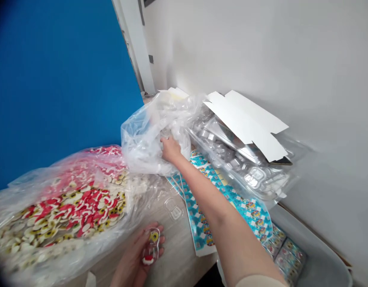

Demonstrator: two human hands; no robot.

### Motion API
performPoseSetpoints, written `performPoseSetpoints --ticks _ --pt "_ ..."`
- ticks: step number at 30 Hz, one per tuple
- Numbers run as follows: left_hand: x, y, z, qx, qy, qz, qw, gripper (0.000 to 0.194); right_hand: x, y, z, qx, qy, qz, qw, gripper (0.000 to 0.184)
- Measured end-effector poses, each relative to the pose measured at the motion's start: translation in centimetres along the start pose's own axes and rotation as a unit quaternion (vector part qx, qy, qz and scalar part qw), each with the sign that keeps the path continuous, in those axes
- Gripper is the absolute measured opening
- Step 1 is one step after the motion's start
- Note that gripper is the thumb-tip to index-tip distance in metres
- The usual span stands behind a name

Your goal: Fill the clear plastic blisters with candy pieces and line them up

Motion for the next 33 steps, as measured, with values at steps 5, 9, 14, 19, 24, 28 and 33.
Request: performPoseSetpoints --ticks 5,9,14,19,24,28,33 --pt "0.2 -0.8 -1.1 0.043 -0.001 0.011 0.999 0.035 -2.7 3.8 -4.3 -0.039 -0.006 0.022 0.999 0.027" --pt "0.8 -1.7 -2.0 0.071 -0.005 0.022 0.997 0.039 -4.7 2.5 -9.5 -0.055 -0.002 0.053 0.997 0.024" --pt "0.2 -4.5 -2.7 0.149 -0.014 0.026 0.988 0.036 -5.7 -1.3 -12.6 -0.04 0.016 0.096 0.995 0.022" --pt "-4.8 -10.3 -0.3 0.194 -0.112 -0.052 0.973 0.032 -5.8 -0.9 -12.9 0.043 0.093 0.14 0.985 0.018" --pt "-8.5 -12.1 4.9 0.101 -0.159 -0.121 0.975 0.007 -7.5 0.6 -13.8 0.053 0.096 0.18 0.978 0.043" --pt "-7.6 -10.3 6.2 0.091 -0.154 -0.116 0.977 0.007 -8.5 1.3 -14.4 -0.011 0.015 0.217 0.976 0.034" --pt "-5.2 -7.8 3.9 0.128 -0.129 -0.1 0.978 0.01 -7.0 4.2 -18.0 0.077 -0.077 0.46 0.881 0.026"
Point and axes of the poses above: each hand's wrist, its own z-axis towards the middle knuckle, its own y-axis out of the back of the hand, x = y × z, the point moved 2 cm from there along z, towards the middle knuckle, and after that the axes turned 9 degrees about -y, right-handed, at the moved point
